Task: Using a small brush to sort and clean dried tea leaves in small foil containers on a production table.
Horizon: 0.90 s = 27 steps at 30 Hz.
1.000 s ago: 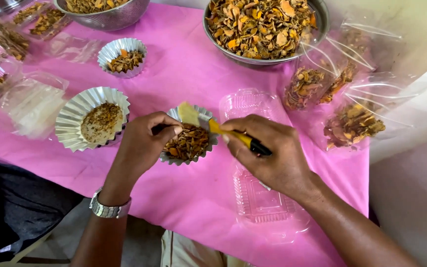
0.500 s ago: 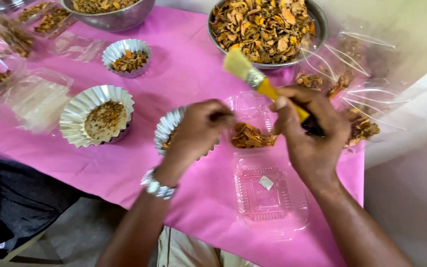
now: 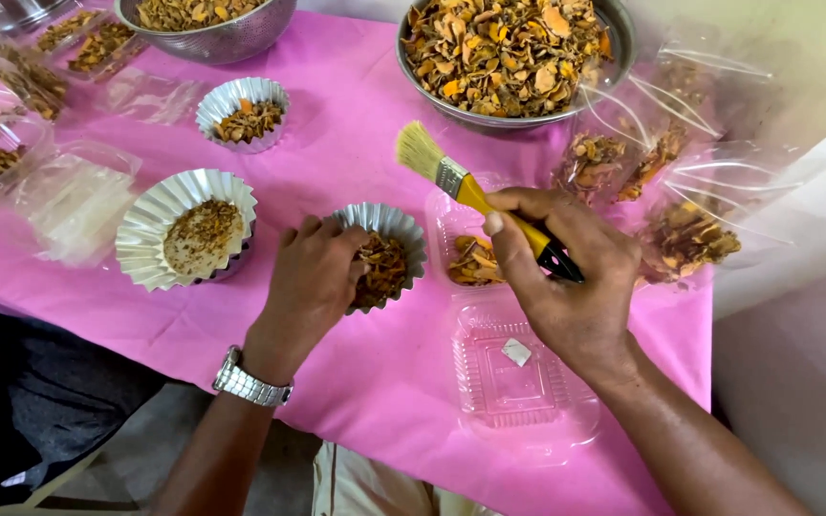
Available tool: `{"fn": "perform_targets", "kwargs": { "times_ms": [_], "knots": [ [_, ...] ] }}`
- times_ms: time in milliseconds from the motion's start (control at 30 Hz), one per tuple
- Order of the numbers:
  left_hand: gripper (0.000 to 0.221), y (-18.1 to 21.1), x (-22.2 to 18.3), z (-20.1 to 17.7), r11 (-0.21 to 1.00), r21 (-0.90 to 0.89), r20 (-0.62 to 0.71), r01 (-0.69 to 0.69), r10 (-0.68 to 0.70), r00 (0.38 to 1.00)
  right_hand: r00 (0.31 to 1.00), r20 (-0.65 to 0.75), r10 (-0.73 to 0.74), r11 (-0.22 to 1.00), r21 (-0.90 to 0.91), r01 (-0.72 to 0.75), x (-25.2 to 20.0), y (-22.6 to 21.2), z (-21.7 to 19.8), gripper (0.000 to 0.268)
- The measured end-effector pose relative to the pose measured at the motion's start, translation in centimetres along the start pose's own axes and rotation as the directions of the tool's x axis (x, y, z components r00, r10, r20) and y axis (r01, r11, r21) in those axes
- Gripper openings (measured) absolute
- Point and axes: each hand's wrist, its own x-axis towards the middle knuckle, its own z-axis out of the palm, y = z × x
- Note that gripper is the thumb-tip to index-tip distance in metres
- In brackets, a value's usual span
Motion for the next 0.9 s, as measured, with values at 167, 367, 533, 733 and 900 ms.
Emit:
{"fn": "perform_targets", "kwargs": {
  "times_ms": [167,367,533,733,900],
  "knots": [
    [0.010,-0.5,0.5,0.3,0.997,-0.051,-0.029,-0.052,0.050,0.998,1.000,0.009,0.011,1.000,0.010,-0.011,0.0,0.4,0.1,0.015],
    [0.022,0.0,-0.1,-2.7,0.947,-0.298,-0.066,-0.116,0.101,0.993,0.990,0.120,-0.076,0.996,0.061,0.069,-0.3,1.3,1.0,0.019],
    [0.017,0.8,-0.4,-4.0,0.892,-0.407,0.141,0.197,-0.151,0.978,0.962,0.254,-0.097,0.984,0.172,0.054,-0.9,1.4,1.7,0.020],
    [0.005,0.4,-0.8,-2.0,0.983,-0.173,0.098,0.066,-0.050,0.994,0.970,0.223,-0.100,0.989,0.126,0.073,-0.3,1.0,1.1,0.016],
    [0.012,0.0,-0.4,-1.1,0.990,-0.136,0.050,0.028,-0.021,0.998,0.969,0.229,-0.094,0.989,0.133,0.064,-0.5,1.1,1.2,0.016]
  ]
}}
